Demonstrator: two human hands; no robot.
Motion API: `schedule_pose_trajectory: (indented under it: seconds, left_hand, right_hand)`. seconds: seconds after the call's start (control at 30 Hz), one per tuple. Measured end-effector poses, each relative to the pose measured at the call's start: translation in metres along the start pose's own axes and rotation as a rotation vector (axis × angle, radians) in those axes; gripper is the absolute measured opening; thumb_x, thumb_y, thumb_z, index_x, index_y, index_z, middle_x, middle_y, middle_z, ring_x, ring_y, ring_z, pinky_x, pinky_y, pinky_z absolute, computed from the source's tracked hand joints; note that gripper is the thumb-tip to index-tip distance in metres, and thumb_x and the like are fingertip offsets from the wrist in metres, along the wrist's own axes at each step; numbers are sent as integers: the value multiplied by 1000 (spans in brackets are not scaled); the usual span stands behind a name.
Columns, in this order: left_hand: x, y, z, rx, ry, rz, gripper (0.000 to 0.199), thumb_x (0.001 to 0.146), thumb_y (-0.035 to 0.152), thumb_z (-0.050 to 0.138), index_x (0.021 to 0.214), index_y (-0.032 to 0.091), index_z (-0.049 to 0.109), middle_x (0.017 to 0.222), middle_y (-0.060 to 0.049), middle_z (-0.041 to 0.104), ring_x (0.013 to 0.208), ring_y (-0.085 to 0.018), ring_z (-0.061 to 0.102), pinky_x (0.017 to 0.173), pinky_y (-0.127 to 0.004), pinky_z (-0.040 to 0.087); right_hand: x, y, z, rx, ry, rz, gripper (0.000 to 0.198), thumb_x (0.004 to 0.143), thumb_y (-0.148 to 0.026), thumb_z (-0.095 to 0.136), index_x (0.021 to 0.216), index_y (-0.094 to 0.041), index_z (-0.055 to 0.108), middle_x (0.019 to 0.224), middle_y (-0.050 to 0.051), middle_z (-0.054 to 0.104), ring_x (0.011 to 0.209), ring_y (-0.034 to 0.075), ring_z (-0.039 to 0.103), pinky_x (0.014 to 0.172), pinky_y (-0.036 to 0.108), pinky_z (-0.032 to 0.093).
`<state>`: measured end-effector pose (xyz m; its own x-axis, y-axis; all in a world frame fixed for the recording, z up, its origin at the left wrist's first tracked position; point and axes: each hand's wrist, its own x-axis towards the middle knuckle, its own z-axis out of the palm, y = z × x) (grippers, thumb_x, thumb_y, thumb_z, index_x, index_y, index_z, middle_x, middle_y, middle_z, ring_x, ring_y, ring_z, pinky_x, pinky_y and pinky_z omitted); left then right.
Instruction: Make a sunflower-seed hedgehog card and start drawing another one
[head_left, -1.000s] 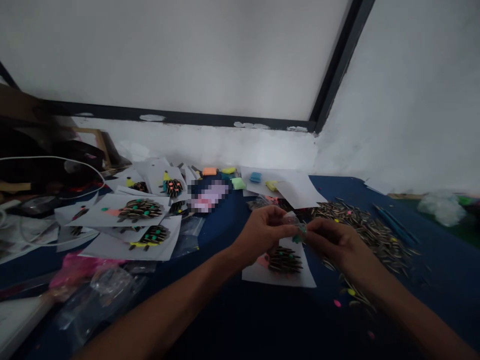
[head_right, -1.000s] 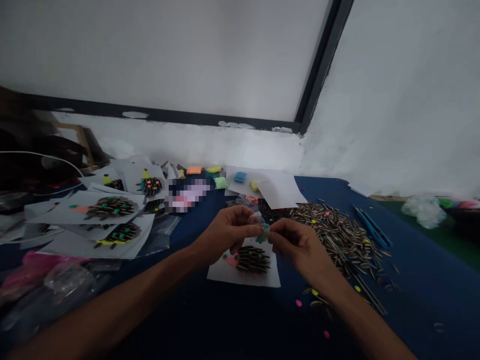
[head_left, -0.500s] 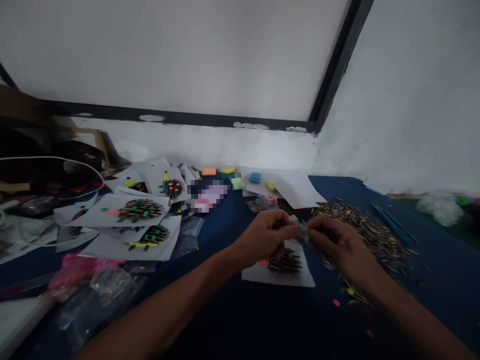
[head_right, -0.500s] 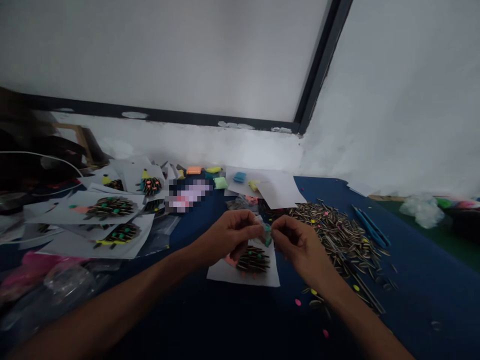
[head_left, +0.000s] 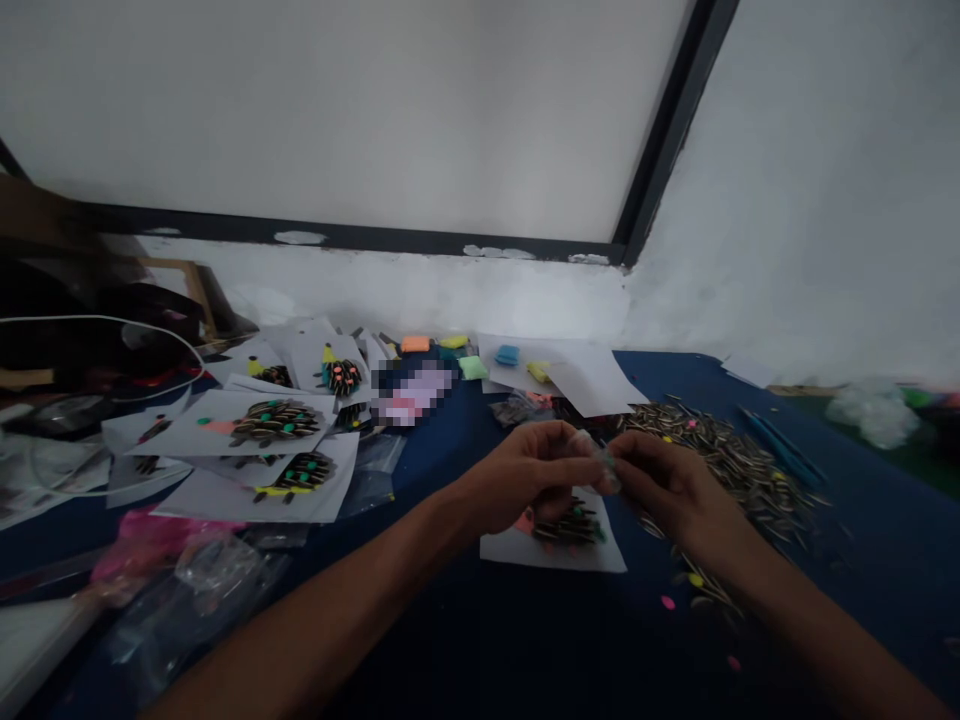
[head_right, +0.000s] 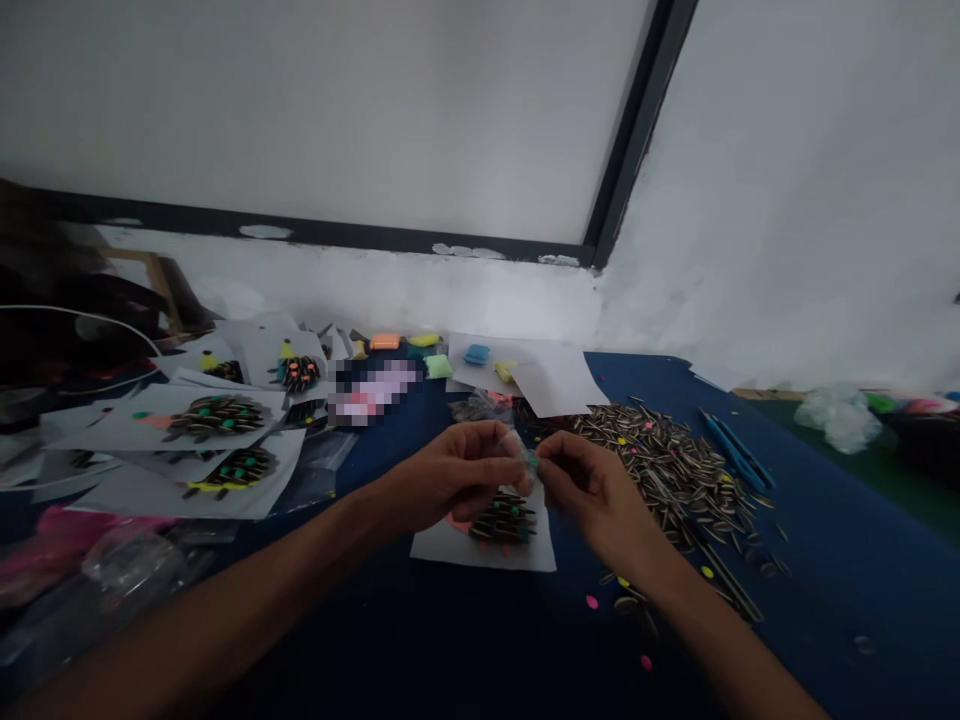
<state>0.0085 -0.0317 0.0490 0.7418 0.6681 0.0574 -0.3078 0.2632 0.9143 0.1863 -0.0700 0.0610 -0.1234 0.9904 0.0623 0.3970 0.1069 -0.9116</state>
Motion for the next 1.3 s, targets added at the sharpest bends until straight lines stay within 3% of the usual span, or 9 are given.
schedule_pose_trajectory:
  seconds: [0.27,0.33,0.47,0.53,0.67,0.9,1.03,1.17,1.3]
  left_hand:
    - [4,2,-6,21,200,60,25,78,32,68,81,14,50,83,-4,66,40,-3,49,42,-18,39]
    - [5,1,-8,40,252,63,26,79,33,67,81,14,49,84,-5,68,43,-6,54,47,-20,44]
    - [7,-3,-10,42,318,45,27,77,33,69,82,15,49,82,-5,68,48,-9,59,53,-23,48]
    - [8,-5,-10,29,327,43,27,77,33,69,82,15,49,82,-4,68,48,-9,59,53,-24,48]
    - [8,-5,-12,25,346,35,20,80,27,65,82,15,49,81,-3,68,47,-9,58,53,-23,46]
    - [8,-6,-14,32,377,24,17,81,24,64,81,15,49,79,-3,68,45,-8,58,53,-22,46]
    - [9,-6,-14,29,386,42,17,79,24,67,81,14,54,84,-5,69,52,-10,62,56,-23,47]
    - [11,-7,-16,27,407,49,21,87,32,58,87,11,62,94,-10,70,54,-11,64,56,-23,47]
    - [11,-7,-16,53,449,44,20,89,29,55,85,11,61,89,-10,71,52,-11,63,52,-22,47]
  right_hand:
    - [2,0,-9,-59,62,-5,29,84,-49,54,83,-21,58,55,-4,49,46,11,43,43,24,32]
    - [2,-1,-16,-167,-20,-8,29,83,-49,56,78,-21,59,56,-4,47,48,11,42,45,24,31]
    - [-1,-4,-23,-388,-354,74,27,82,-44,58,72,-19,63,59,-2,51,52,11,42,47,24,30]
    - [-4,-5,-21,-525,-416,104,28,81,-41,59,66,-18,62,57,-2,51,50,10,42,47,24,29]
    - [-8,-5,-12,-742,-403,81,28,78,-38,60,58,-17,61,53,0,54,47,10,44,45,23,28]
    - [-11,3,0,-921,-351,11,23,74,-31,60,55,-18,62,51,0,56,46,10,45,46,24,25]
    - [-10,3,2,-968,-353,28,19,73,-29,59,58,-19,65,52,1,59,47,12,49,47,25,26]
    - [-11,3,4,-961,-371,16,16,72,-22,57,60,-19,67,56,2,64,49,13,54,47,24,30]
    - [-14,3,4,-930,-378,-36,14,68,-14,55,61,-20,67,58,2,65,53,15,58,50,24,34]
